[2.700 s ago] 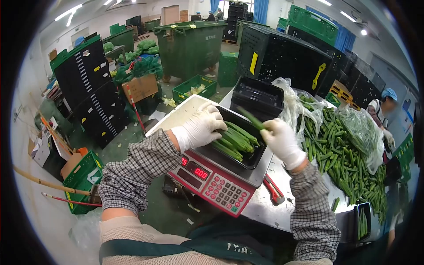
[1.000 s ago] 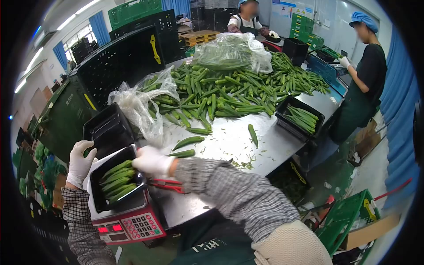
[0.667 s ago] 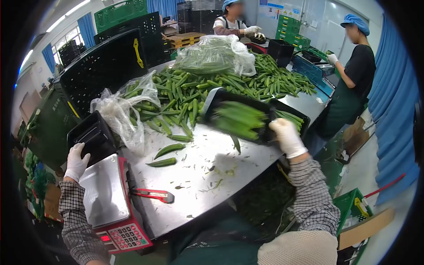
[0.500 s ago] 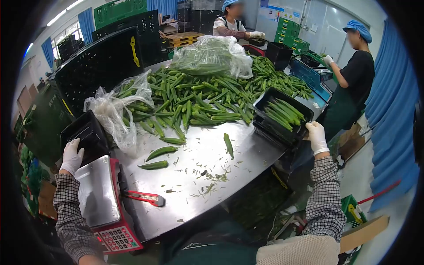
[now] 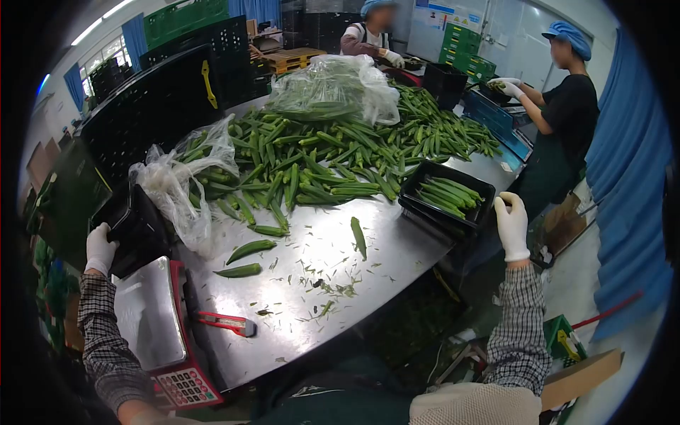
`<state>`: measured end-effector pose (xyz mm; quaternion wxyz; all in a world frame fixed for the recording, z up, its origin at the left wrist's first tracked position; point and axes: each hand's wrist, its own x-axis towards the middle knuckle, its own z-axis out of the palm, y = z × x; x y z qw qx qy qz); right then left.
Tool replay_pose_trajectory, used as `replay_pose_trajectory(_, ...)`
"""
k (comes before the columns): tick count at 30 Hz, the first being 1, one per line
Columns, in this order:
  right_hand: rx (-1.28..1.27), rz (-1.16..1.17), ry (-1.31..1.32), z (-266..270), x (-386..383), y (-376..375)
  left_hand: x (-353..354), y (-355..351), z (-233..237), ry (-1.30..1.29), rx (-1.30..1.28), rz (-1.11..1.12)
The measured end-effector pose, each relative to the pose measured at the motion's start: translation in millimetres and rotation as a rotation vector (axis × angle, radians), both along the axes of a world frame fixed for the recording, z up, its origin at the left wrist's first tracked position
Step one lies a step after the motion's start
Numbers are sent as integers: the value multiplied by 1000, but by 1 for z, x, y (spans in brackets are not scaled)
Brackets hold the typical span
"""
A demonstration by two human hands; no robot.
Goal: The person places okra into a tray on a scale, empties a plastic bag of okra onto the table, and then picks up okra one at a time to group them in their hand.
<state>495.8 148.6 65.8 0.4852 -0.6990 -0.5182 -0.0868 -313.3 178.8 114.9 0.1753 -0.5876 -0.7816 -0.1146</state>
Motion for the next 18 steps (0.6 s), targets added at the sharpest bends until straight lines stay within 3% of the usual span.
replay_pose_trajectory(2, 4, 216, 119, 5, -33, -14, -34, 2, -6, -65, 175, -200)
replay_pose_trajectory(3, -1, 349, 184, 3, -50, -16, -5, -16, 8, -47, 350, -363)
replay_pose_trajectory(5, -160, 594, 92, -5, -91, -20, 12, -41, 23, -6, 404, -387)
replay_pose_trajectory(7, -488, 601, 116, -26, -112, -15, 42, -76, 34, 62, 333, -389)
replay_pose_trajectory(10, -488, 586, 26, -92, -90, 18, 82, -129, 25, 26, 159, -518)
replay_pose_trajectory(11, -477, 534, -166, -102, -80, 26, 100, -153, 20, 32, 32, -404)
replay_pose_trajectory(15, -545, 432, 64, -106, -67, 47, 107, -199, -27, -79, -216, -310)
replay_pose_trajectory(18, -491, 401, 125, -127, -35, 79, 128, -199, 0, -180, -189, -316)
